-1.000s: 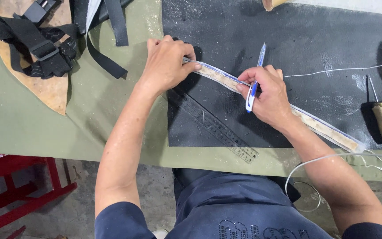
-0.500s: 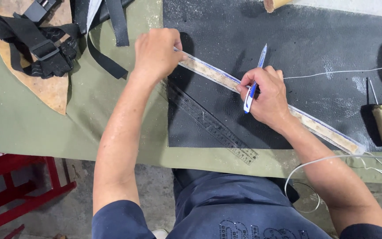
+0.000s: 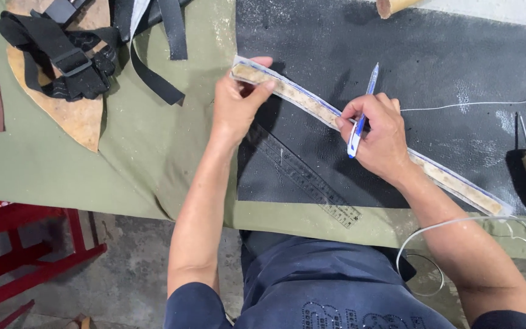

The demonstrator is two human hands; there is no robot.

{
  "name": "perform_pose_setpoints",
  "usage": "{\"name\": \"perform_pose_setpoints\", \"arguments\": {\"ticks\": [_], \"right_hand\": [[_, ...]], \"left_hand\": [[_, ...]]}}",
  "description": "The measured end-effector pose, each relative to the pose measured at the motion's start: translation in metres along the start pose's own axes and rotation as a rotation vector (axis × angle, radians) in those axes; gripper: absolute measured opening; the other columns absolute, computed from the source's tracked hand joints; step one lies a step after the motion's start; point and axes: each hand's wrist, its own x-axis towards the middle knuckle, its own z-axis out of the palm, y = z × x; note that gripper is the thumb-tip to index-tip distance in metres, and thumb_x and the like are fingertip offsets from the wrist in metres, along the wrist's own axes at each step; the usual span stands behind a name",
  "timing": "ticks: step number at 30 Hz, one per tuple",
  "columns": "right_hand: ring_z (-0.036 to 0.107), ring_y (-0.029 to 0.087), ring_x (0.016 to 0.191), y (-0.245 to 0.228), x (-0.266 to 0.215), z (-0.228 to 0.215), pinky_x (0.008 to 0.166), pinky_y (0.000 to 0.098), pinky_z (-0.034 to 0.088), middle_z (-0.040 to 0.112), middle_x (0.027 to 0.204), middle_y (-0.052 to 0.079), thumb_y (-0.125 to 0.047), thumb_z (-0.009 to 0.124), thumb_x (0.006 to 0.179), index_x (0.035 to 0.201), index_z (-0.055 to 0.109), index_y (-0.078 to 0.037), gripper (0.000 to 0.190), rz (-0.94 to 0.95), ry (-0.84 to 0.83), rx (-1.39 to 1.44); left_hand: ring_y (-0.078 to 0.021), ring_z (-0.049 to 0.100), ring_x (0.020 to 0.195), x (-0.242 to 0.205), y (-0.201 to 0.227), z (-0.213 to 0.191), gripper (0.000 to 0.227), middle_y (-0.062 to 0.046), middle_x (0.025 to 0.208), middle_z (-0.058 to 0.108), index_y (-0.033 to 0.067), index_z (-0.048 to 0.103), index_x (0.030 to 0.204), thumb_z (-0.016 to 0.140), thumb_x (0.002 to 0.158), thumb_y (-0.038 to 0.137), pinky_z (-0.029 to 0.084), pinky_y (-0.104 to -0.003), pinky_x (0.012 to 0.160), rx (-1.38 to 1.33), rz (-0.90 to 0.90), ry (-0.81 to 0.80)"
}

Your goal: Using a ruler and a pen to mark lines on a leather strip for subsequent cutting or stitching.

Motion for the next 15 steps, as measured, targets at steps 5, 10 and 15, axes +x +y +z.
{"name": "perform_pose_setpoints", "arguments": {"ticks": [5,10,15], "right_hand": [[0.058,0.02,0.089,-0.008,0.003,-0.009,0.089,0.0391,0.036,0.063,0.089,-0.003,-0.021,0.083,0.095,0.122,0.066,-0.014,0.033,0.061,-0.024,0.053],[0.059,0.025,0.082,0.0,0.003,-0.011,0.085,0.0357,0.041,0.068,0.079,0.004,-0.021,0.089,0.092,0.107,0.074,-0.011,0.024,-0.099,0.096,0.161],[0.058,0.029,0.086,-0.004,-0.01,-0.031,0.083,0.0405,0.044,0.069,0.091,0.009,-0.01,0.082,0.096,0.098,0.077,-0.009,0.006,-0.361,0.212,0.041]], "left_hand": [[-0.0122,0.07,0.093,-0.006,0.002,0.018,0.034,-0.008,0.104,0.076,0.0093,0.068,0.124,0.077,0.091,0.011,0.062,-0.025,0.08,-0.198,-0.053,-0.029],[-0.0148,0.072,0.094,-0.031,0.016,0.019,0.029,-0.012,0.102,0.075,0.0017,0.071,0.11,0.084,0.085,0.004,0.063,-0.027,0.082,-0.275,0.073,0.001],[-0.033,0.071,0.105,-0.062,0.029,-0.003,0.015,-0.021,0.1,0.073,0.0056,0.073,0.079,0.083,0.079,-0.006,0.06,-0.039,0.092,-0.441,0.263,-0.313]]}}
